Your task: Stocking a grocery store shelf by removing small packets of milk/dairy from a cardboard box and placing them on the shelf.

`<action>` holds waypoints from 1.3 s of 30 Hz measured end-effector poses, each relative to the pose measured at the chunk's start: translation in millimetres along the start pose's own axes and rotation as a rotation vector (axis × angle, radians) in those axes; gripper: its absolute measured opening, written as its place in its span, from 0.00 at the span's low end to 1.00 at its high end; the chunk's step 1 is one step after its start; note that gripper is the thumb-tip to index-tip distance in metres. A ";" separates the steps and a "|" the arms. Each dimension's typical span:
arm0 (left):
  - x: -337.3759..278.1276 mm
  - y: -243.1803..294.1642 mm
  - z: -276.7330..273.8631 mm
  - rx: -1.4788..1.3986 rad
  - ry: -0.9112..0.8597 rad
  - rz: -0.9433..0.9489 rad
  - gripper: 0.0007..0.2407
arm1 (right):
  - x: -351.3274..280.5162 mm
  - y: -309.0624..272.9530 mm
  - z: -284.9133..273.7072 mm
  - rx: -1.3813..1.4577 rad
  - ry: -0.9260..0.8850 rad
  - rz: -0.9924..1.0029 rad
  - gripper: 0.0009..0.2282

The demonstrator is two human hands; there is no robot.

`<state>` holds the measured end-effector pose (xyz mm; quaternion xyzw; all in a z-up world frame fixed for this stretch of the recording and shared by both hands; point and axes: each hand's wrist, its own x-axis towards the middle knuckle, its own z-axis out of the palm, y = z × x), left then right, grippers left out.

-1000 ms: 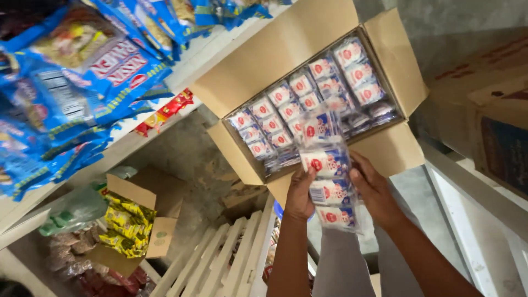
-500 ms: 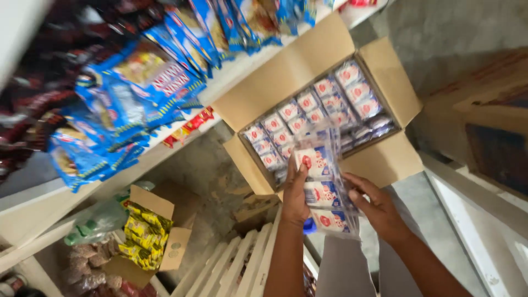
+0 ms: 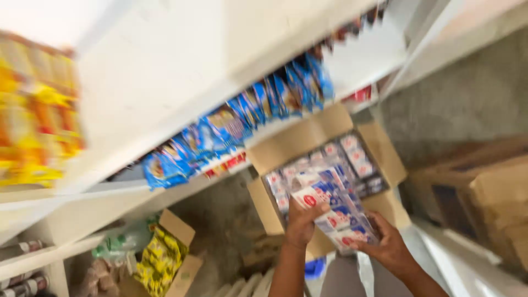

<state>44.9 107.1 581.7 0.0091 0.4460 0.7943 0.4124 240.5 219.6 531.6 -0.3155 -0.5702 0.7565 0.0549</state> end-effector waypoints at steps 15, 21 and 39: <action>-62.6 155.8 185.7 0.498 -0.360 0.474 0.40 | 5.5 -192.3 -8.5 0.198 -0.317 -0.533 0.57; -66.3 170.4 195.2 0.713 -0.343 0.614 0.27 | 13.3 -204.4 14.3 -0.122 0.120 -0.657 0.29; 44.9 198.8 200.4 0.007 -0.123 0.590 0.25 | 87.5 -272.7 1.8 0.233 -0.074 -0.322 0.31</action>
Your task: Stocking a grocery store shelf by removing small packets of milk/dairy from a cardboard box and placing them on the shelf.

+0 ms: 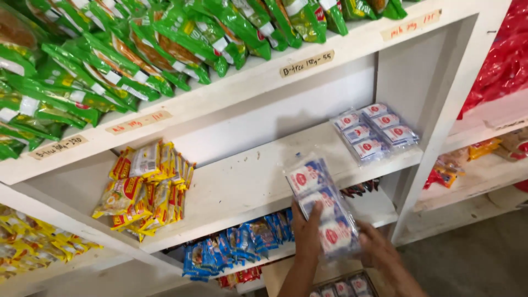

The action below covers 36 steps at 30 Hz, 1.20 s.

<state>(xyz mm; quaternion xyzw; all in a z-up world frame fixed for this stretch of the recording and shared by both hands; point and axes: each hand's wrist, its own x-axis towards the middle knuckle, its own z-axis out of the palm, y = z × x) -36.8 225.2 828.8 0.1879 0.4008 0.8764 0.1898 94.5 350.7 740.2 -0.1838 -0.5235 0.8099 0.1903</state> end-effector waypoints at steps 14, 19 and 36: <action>236.6 -122.5 -4.4 0.179 0.183 -0.101 0.22 | 176.1 -13.6 -2.0 0.185 0.338 -0.052 0.13; 260.2 -132.6 5.7 0.920 0.253 -0.294 0.33 | 204.2 9.0 -11.4 0.232 0.382 -0.094 0.14; 276.5 -187.4 -40.4 1.035 0.002 -0.013 0.33 | 175.1 2.5 5.7 0.315 0.323 -0.127 0.35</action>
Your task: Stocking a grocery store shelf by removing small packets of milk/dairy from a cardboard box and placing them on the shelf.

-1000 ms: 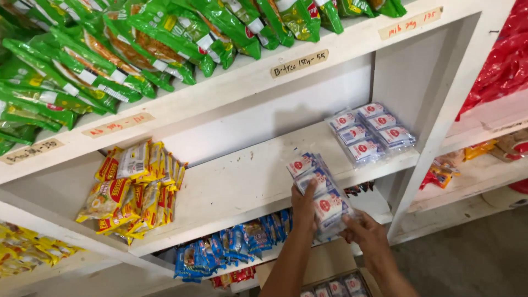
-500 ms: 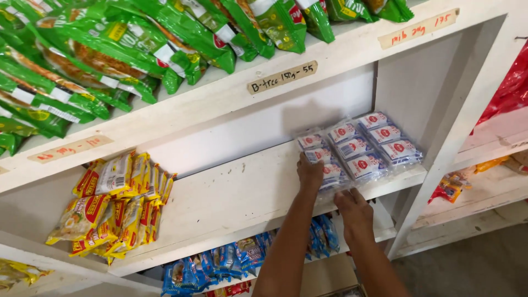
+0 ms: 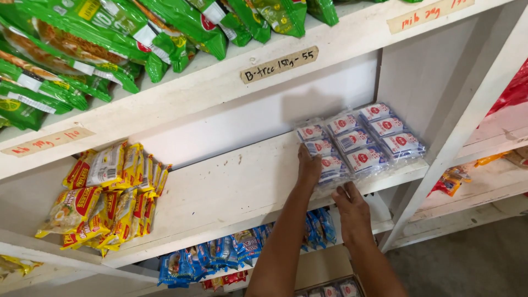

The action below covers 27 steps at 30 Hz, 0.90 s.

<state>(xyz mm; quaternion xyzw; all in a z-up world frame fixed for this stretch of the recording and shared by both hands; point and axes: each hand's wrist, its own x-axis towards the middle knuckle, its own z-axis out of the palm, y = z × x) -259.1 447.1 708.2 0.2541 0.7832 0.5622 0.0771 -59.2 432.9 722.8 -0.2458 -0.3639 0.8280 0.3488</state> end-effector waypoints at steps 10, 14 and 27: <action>-6.8 15.5 -2.7 -0.032 -0.033 -0.084 0.31 | -5.7 -17.5 4.8 -0.082 -0.049 0.014 0.35; -6.7 24.4 -7.2 -0.014 -0.044 -0.143 0.32 | 1.0 -14.0 -1.9 -0.103 -0.042 0.047 0.32; -256.3 80.1 -90.9 -0.388 0.176 0.268 0.30 | -111.6 77.4 -194.5 -0.122 0.215 0.212 0.18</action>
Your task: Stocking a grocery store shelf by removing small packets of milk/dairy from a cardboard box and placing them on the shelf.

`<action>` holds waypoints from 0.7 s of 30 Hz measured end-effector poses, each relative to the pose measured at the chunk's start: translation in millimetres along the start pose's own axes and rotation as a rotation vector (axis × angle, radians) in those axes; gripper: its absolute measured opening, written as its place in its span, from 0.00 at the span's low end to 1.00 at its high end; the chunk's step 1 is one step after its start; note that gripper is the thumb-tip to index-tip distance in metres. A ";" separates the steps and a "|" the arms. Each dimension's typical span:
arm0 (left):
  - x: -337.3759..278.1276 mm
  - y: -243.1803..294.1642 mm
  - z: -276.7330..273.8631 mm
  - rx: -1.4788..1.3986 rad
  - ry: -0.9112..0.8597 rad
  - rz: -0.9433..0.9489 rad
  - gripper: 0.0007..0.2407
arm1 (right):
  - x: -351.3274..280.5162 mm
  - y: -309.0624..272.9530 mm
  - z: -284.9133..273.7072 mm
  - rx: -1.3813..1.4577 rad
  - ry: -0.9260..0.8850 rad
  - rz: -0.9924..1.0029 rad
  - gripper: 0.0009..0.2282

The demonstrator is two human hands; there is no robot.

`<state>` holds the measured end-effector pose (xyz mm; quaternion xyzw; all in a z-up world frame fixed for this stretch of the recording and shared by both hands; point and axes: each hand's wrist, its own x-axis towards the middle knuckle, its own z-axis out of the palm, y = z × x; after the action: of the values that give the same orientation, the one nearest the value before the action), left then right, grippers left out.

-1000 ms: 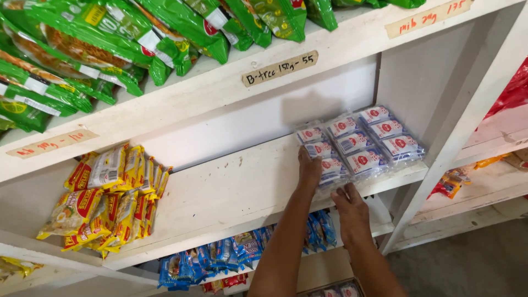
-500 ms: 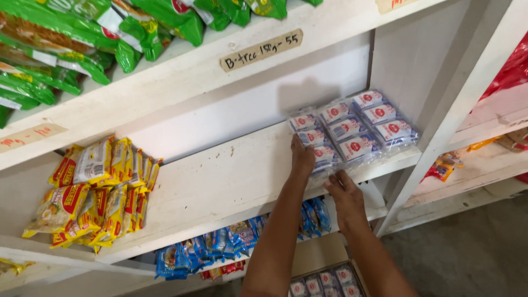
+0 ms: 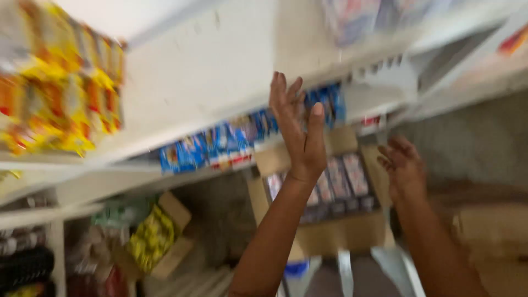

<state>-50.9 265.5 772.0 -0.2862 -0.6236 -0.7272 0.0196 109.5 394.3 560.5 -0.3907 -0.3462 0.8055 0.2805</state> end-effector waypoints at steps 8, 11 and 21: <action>-211.8 -110.9 -111.0 0.294 0.065 -0.407 0.24 | -49.4 201.3 -156.0 -0.201 0.069 0.356 0.12; -283.7 -164.7 -147.8 0.414 0.056 -0.576 0.21 | -73.5 239.8 -175.1 -0.260 0.116 0.480 0.11; -442.3 -323.9 -191.4 0.865 -0.365 -0.608 0.20 | -123.7 347.2 -279.4 -0.437 0.141 0.616 0.11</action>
<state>118.9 16.2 275.7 -0.1806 -0.9130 -0.3164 -0.1838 343.2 190.2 217.5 -0.5812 -0.3560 0.7305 -0.0417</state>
